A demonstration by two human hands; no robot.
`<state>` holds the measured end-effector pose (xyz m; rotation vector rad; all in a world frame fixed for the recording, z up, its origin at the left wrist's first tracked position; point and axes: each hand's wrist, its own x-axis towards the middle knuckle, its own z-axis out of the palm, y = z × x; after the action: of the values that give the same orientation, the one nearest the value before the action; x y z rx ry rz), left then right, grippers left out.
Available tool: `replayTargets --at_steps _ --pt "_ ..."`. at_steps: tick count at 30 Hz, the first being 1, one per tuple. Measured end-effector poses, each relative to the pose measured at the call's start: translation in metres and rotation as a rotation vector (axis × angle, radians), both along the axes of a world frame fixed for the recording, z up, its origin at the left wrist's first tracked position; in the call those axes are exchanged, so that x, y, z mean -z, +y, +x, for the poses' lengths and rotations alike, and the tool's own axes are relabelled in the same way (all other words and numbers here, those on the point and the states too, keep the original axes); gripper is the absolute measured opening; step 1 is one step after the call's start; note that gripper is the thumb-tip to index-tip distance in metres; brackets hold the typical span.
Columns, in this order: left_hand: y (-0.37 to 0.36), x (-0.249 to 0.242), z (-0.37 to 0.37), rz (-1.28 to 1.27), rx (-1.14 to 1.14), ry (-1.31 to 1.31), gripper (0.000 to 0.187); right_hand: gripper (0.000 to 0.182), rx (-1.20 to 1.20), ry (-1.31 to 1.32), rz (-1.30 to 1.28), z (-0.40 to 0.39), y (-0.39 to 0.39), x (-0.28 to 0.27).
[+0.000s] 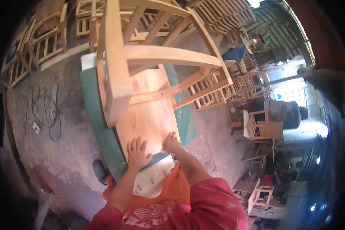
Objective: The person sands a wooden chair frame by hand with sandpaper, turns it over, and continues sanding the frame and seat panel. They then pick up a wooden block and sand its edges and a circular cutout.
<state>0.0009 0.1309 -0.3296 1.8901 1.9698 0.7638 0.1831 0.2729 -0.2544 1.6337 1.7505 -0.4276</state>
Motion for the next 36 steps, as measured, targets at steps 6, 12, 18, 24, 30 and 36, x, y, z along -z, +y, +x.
replayTargets --at_steps 6,12,18,24,30,36 --pt "0.010 -0.020 -0.006 -0.017 0.065 -0.034 0.075 0.140 0.003 0.064 -0.001 0.006 0.002 -0.008" --pt "0.014 -0.028 -0.006 -0.116 0.185 0.014 0.087 0.139 -0.040 0.126 0.171 0.027 -0.005 0.017" --pt "0.004 -0.020 -0.023 -0.165 0.385 0.087 0.109 0.145 0.166 0.197 0.003 0.024 0.002 -0.005" --pt "0.006 -0.049 -0.086 -0.398 0.217 0.356 0.124 0.138 0.145 0.304 0.055 0.038 -0.001 -0.007" --pt "0.021 -0.062 -0.061 -0.640 0.229 0.475 0.123 0.142 0.196 0.452 0.073 0.052 -0.001 -0.004" --pt "0.022 -0.056 -0.055 -0.707 0.200 0.548 0.129 0.147 0.257 0.449 -0.030 0.053 0.012 -0.017"
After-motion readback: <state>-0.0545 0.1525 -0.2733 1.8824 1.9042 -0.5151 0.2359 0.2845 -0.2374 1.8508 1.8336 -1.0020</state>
